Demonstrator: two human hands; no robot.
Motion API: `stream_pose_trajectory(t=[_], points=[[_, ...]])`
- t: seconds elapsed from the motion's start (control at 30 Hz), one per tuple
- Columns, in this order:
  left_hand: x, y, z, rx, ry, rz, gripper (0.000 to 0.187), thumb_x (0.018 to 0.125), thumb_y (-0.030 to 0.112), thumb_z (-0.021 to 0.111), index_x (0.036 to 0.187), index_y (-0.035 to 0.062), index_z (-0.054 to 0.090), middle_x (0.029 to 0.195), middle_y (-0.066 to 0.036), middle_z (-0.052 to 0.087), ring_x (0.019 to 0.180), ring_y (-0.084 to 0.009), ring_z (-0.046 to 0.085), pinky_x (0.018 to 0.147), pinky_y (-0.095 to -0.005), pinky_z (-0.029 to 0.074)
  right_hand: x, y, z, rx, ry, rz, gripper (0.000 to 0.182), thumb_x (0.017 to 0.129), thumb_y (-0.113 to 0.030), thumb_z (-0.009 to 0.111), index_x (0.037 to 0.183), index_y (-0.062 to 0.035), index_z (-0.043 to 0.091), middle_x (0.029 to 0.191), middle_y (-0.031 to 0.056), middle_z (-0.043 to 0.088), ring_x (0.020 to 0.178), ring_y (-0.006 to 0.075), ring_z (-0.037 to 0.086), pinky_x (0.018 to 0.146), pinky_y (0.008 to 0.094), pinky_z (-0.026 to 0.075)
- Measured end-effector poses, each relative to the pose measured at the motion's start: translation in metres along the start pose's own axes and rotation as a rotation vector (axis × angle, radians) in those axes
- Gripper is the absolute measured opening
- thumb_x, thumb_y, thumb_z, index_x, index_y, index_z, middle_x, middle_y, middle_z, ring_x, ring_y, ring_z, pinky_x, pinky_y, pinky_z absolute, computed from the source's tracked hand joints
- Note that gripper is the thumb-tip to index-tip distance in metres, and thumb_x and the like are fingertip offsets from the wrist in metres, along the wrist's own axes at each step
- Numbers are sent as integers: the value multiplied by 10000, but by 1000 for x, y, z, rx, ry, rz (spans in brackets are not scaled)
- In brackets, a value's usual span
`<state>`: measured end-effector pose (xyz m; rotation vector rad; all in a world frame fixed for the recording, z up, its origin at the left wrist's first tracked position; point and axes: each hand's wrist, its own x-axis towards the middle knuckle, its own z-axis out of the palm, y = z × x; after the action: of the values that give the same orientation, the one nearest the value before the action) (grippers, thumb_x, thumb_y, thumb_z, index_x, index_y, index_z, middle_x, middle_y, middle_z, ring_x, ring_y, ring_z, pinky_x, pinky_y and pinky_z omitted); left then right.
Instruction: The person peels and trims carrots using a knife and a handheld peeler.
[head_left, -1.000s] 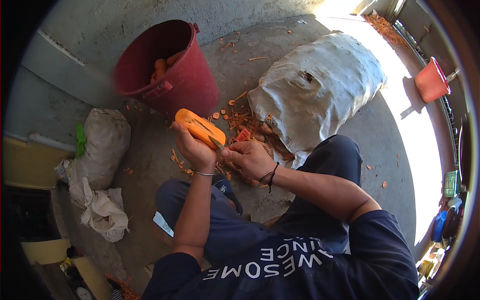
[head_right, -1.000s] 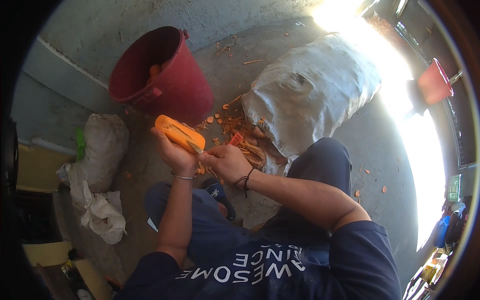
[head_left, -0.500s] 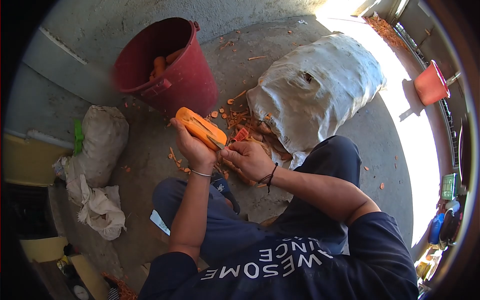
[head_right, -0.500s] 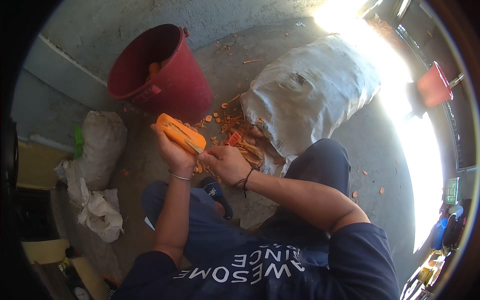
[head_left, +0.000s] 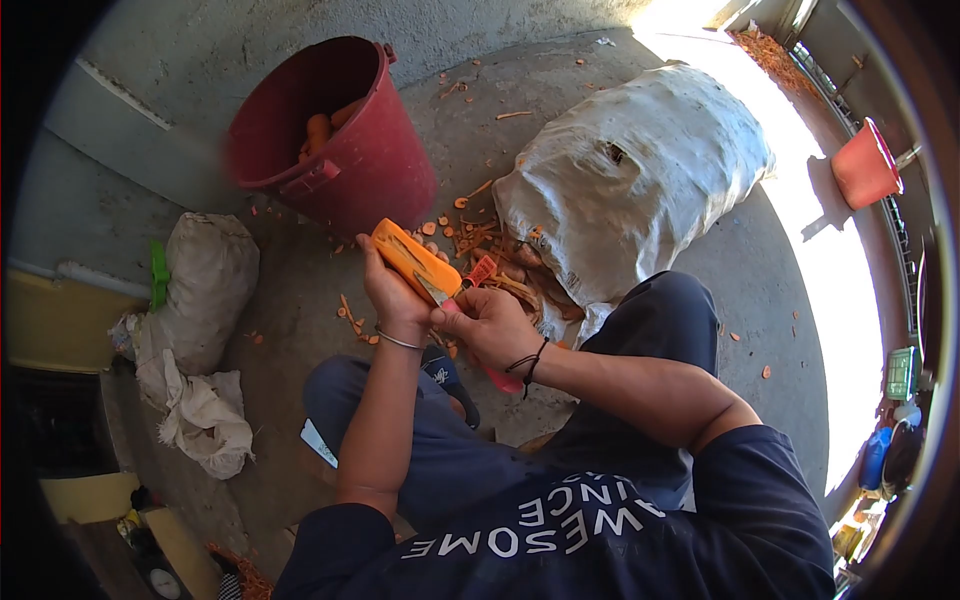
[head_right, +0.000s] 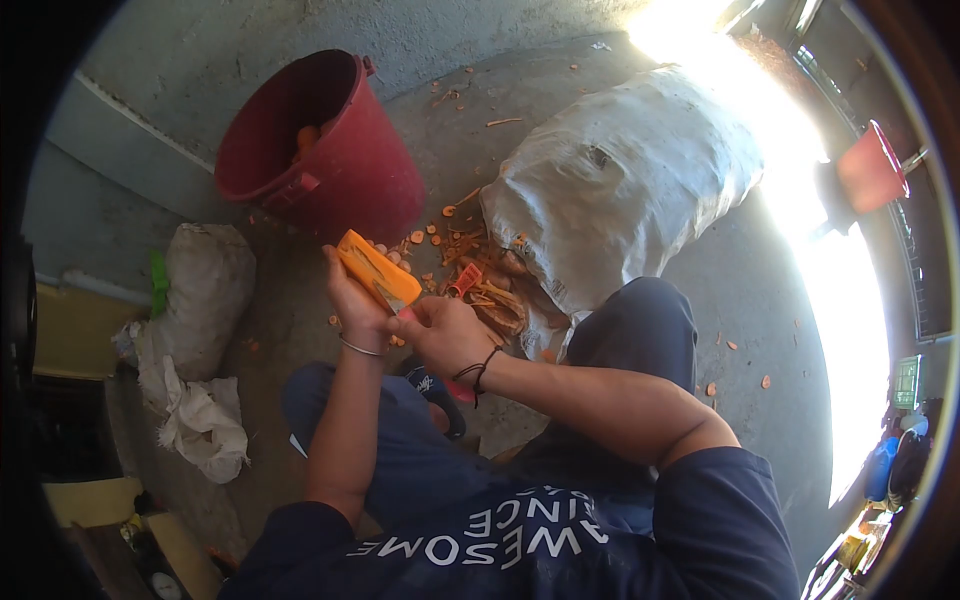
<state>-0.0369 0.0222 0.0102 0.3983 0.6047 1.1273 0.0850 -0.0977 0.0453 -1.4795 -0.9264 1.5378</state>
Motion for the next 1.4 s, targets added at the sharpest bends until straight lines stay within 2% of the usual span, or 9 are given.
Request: stream_pose_trajectory(t=[0.33,0.43,0.57,0.67,0.73,0.83,0.9,1.2,1.4], points=[[-2,-3,11,44,100,71,687,1064,722,336,1061,74,564,932,-91,611,799,-241,633,749,-423,568,8,21,1,95,40,-56,299,1041,-335,705,1004,-40,676,681,-18,604,492,72,514,455,262,396],[-4,3,16,90,112,18,649,1064,705,374,1078,88,572,922,-86,614,795,-241,628,731,-422,558,7,18,-1,27,39,-19,394,1023,-369,688,1008,24,720,724,37,659,604,102,601,553,296,479],[-3,2,13,101,100,51,631,1057,701,409,1077,95,585,901,-78,617,794,-239,623,711,-422,546,3,14,2,79,9,-9,398,1032,-376,678,985,18,710,712,16,635,592,94,586,543,291,477],[1,4,8,83,193,10,649,1046,717,416,1052,92,588,887,-77,616,788,-240,628,705,-421,545,1,7,7,120,5,8,385,1037,-367,677,975,12,699,707,0,614,570,83,560,520,279,462],[1,6,6,77,160,18,670,1048,727,393,1099,82,569,937,-94,621,792,-240,640,712,-419,570,1,3,7,185,-1,47,298,1049,-352,693,1000,-61,659,698,-28,567,477,63,493,429,251,375],[3,7,4,39,116,21,681,1056,720,379,1157,71,560,991,-115,634,811,-240,664,716,-414,599,-2,-2,6,276,-38,74,310,1048,-357,696,977,-60,642,687,-30,546,474,60,477,424,253,361],[6,8,3,28,155,22,658,1032,739,417,1030,106,598,867,-73,621,757,-242,646,682,-421,562,-5,-9,1,241,-62,76,312,1049,-358,695,973,-60,637,685,-31,540,475,58,469,422,251,353],[8,-10,5,10,134,2,707,1025,771,374,1079,102,596,874,-86,647,728,-248,680,668,-421,603,-6,5,0,176,10,-8,300,1069,-331,669,972,-50,631,690,-40,546,482,39,444,426,238,329],[-7,-6,14,265,203,145,724,1042,752,364,1123,52,530,888,-121,654,743,-208,692,703,-360,614,-7,-5,6,215,35,31,301,1063,-331,679,975,-47,633,667,-45,549,477,32,450,423,233,337]])
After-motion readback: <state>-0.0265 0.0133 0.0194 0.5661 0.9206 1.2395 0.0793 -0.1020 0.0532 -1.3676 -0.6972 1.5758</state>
